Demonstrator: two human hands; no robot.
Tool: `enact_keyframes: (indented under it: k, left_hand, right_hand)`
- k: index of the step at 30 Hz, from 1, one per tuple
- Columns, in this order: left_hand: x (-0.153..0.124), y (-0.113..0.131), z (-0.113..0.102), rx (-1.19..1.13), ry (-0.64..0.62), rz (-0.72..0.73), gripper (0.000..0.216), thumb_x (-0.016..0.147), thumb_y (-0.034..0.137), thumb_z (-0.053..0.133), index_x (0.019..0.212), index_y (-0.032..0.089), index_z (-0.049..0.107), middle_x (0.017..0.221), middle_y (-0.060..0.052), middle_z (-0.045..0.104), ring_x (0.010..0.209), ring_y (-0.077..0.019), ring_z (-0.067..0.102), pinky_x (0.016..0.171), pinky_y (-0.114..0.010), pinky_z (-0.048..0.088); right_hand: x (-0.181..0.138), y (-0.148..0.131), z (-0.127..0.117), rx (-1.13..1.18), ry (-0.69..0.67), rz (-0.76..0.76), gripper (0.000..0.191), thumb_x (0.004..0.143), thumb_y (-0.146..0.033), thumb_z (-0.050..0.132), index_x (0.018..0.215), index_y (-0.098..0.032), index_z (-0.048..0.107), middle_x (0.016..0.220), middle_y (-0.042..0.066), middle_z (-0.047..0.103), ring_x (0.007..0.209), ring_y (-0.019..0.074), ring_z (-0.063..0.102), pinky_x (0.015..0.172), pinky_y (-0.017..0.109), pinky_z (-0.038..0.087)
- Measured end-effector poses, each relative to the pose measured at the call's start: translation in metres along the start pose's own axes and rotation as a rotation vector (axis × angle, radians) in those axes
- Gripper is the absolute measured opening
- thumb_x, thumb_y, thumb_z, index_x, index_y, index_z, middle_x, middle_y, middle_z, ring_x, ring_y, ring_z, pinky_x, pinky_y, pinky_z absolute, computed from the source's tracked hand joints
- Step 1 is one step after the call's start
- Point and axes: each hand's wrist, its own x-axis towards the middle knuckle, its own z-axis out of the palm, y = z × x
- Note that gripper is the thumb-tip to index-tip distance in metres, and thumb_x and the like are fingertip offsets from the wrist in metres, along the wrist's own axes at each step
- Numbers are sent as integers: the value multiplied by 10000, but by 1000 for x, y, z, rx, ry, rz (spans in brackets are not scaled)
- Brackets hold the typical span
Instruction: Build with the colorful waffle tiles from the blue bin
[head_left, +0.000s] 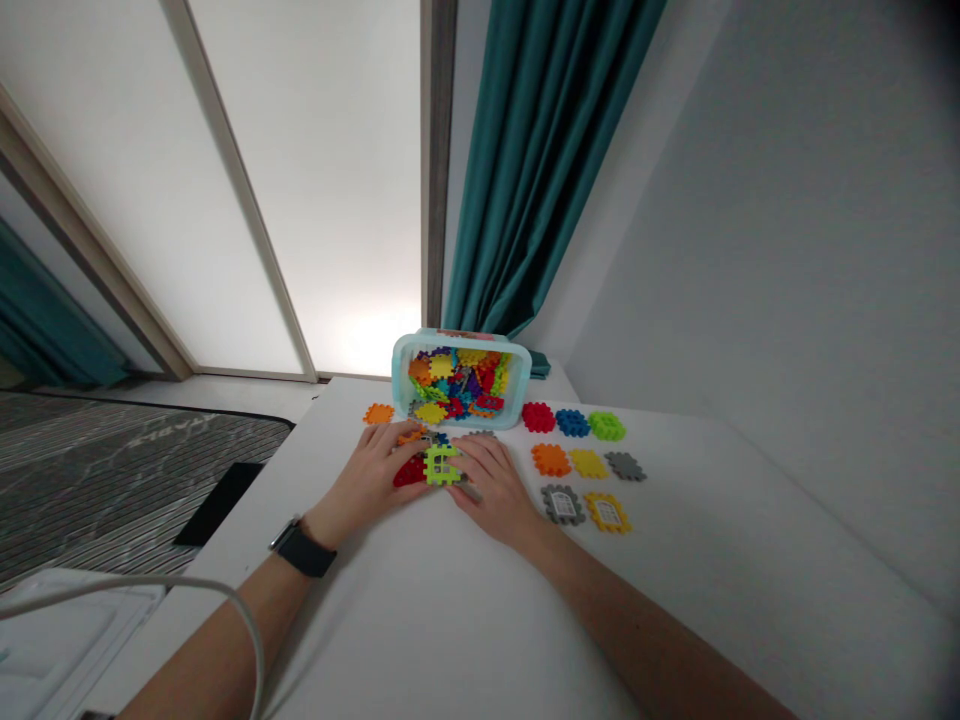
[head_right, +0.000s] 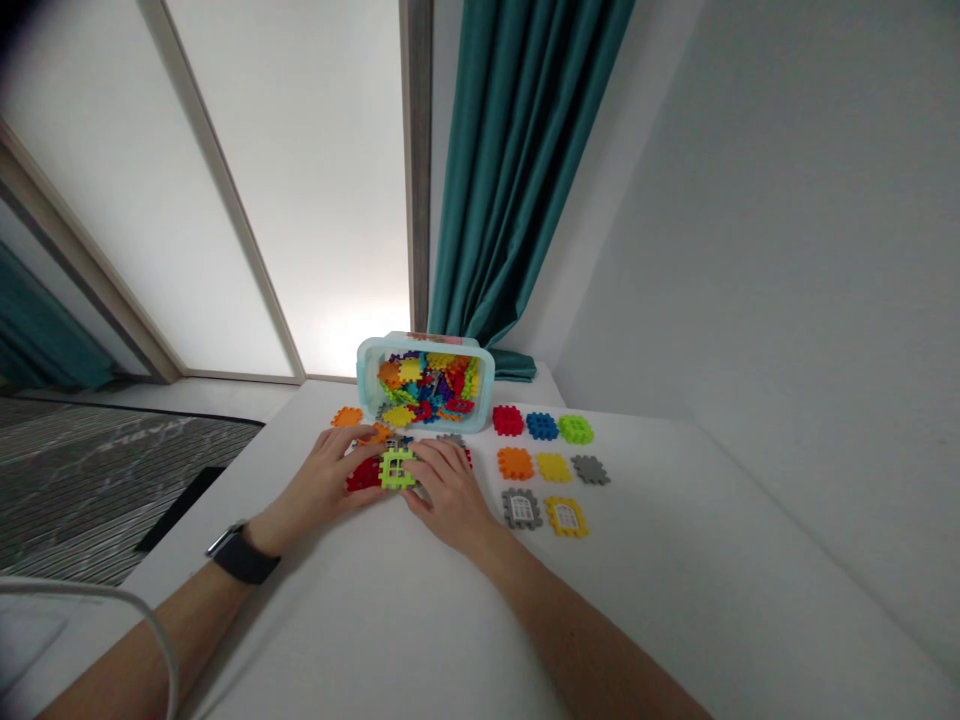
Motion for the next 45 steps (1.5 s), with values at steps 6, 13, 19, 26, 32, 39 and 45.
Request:
enact_keyframes:
  k: [6,13,19,26,32,39,45]
  left_hand:
    - [-2,3,6,-110,46,-66,403,854,374,743,1215,240,623,1324,-131,546,1217,-312,542,1017,-502,479]
    - [2,10,11,-146,77,-119,430,866,343,728,1266,262,592,1313,-126,534,1206,-313,539,1005,-529,496]
    - [12,19,8,-137,75,-111,421,881,364,712,1264,253,577,1291,-126,538,1198,-312,539,992,-525,508]
    - [39,37,17,-181,54,-66,397,893,397,697,1233,228,579,1260,-128,564,1184,-297,555,991,-500,515]
    - [74,65,43,-278,36,-46,378,894,355,694,1223,221,567,1244,-115,578,1168,-283,571,1002,-482,510]
    - [116,94,84,-371,-6,41,377,911,381,683,1224,208,563,1189,-110,626,1132,-274,602,993,-459,516]
    - [145,107,114,-320,-93,82,436,911,349,681,1304,208,555,1228,-117,641,1145,-293,603,996,-467,504]
  right_hand:
    - [0,2,0,-10,8,0,262,905,-206,638,1162,-236,602,1292,110,645,1243,284,550,1059,540,470]
    - [7,9,-10,-50,-26,-49,176,899,-182,662,1066,-234,649,1306,109,630,1208,277,545,1035,521,478]
    - [15,7,-27,-50,-42,-28,222,887,-169,657,1092,-255,669,1295,91,643,1187,274,557,1024,517,476]
    - [8,19,-56,-106,-56,14,201,907,-206,639,1090,-266,695,1281,90,659,1190,280,565,1025,527,466]
    - [-13,42,-93,-150,-54,82,184,926,-227,614,1096,-245,682,1313,93,658,1215,285,558,1054,535,441]
    - [-47,73,-134,-186,-75,193,239,929,-228,605,1160,-242,665,1318,96,653,1244,273,563,1067,519,447]
    - [-69,107,-161,-174,-64,284,238,905,-235,642,1142,-243,667,1315,93,657,1248,255,575,1091,520,436]
